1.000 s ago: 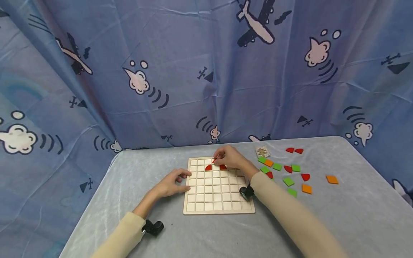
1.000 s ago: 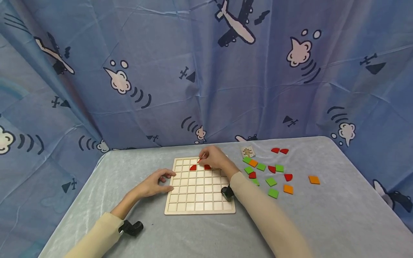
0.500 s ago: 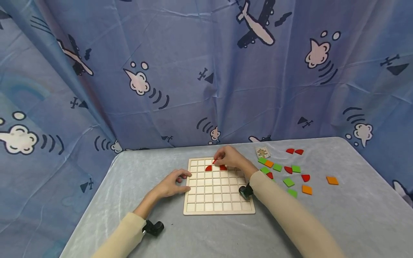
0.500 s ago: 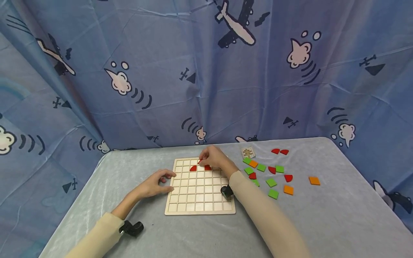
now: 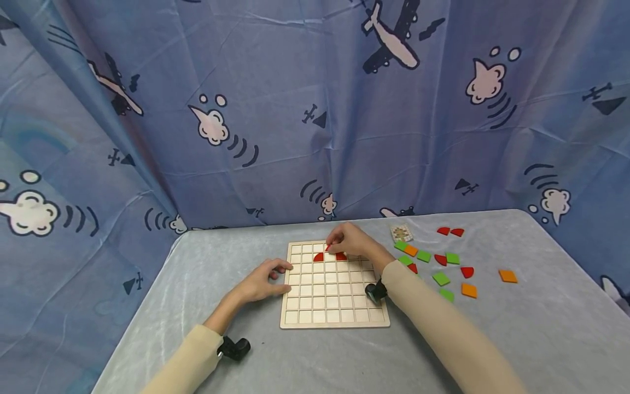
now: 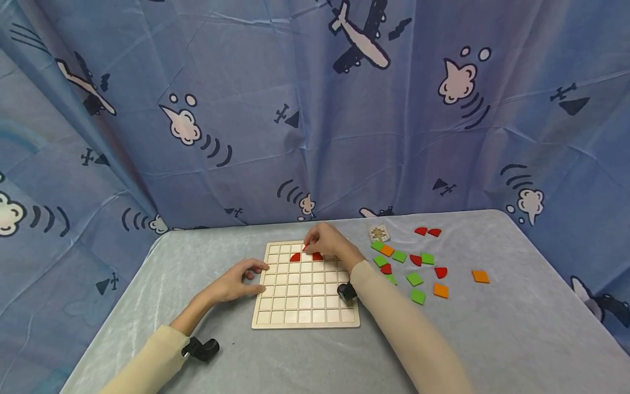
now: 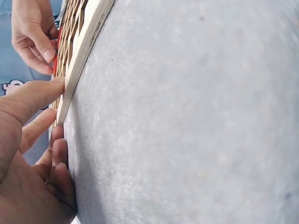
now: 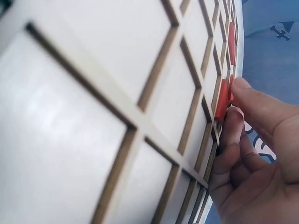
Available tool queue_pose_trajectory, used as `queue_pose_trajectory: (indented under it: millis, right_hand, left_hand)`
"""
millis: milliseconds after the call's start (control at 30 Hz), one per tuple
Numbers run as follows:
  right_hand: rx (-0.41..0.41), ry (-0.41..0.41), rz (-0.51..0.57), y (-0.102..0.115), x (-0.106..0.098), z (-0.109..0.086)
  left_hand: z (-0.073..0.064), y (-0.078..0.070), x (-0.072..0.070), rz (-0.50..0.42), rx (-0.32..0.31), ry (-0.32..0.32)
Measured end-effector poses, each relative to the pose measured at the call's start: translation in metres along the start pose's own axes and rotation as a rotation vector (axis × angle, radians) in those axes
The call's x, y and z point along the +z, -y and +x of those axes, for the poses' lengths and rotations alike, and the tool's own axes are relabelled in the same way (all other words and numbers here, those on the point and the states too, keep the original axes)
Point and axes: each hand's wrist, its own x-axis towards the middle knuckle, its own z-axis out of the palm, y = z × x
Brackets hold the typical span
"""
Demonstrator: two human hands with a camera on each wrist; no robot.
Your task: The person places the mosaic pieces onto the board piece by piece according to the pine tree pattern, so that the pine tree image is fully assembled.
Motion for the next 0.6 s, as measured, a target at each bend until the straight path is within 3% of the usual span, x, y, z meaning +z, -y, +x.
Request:
queue_pose_trajectory:
  millis: [233,400,600]
  right_hand:
    - [-0.025,-0.019,0.001,-0.004,-0.010,-0.005]
    - [-0.067,-0.044,0.011,-0.008,-0.028,-0.017]
    - [-0.049,-0.086,0.015,-0.016,-0.052,-0.037]
  left_hand:
    - [0.000,0.000,0.001,-0.004,0.000,0.005]
    - [0.000,0.000,0.001,-0.010,-0.005,0.002]
    - [0.000,0.000,0.001,0.001,-0.009,0.001]
